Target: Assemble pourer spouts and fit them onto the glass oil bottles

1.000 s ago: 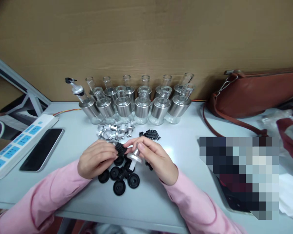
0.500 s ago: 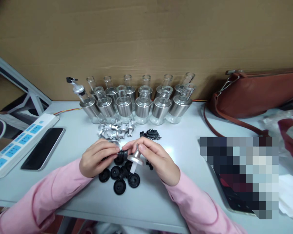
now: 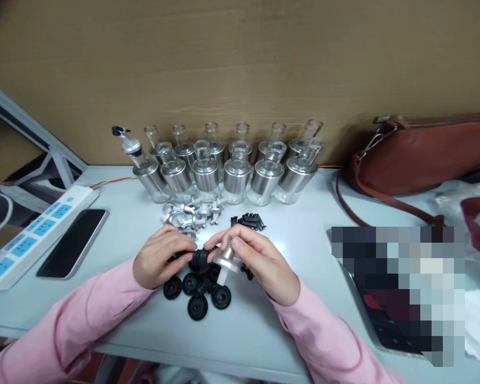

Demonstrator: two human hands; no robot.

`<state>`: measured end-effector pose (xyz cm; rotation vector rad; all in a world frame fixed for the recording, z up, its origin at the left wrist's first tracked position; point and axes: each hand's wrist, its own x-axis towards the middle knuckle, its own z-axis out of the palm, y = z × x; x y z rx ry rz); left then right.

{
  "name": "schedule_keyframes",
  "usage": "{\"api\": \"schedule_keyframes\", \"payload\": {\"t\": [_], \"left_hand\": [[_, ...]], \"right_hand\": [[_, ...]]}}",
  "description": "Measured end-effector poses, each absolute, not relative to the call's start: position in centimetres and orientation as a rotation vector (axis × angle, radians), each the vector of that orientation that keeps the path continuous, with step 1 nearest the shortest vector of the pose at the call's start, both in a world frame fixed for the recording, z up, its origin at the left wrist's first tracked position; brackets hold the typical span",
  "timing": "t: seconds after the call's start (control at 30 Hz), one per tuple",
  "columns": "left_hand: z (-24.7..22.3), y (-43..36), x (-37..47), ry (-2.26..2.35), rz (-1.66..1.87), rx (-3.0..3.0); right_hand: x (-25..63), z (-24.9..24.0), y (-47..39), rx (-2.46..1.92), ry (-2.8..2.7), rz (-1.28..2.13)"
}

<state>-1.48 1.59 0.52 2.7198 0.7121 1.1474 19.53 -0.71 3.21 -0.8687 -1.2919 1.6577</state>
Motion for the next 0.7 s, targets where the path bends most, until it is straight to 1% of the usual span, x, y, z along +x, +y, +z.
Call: {"api": "schedule_keyframes", "payload": {"t": [0.07,0.23,0.3,0.43,0.57,0.7], "left_hand": [[0.5,1.5,-1.4,0.724,1.141,2.732],[0.7,1.4,-1.2,0.736,1.147,2.712],[0.7,1.4,-1.2,0.738,1.168,2.703],[0.6,1.3,-1.2,0.712,1.247,2.666],[0.5,1.2,-1.2,0.679,1.223,2.643],[0.6,1.3,-1.2,0.676,1.228,2.671]], "right_hand": [[19.6,2.8,-0.7,-0.862,-1.318,1.606],[20.2,1.6,-0.3,-0.937,-1.314,1.283],[20.4,1.2,-0.1,-1.002,-1.258,1.247],[20.2,1.1,0.2,-1.067,-1.174,1.296],[19.7,1.4,0.1,-1.013,-1.201,1.433],[19.6,1.5,-0.1,-0.963,-1.222,1.478]]}}
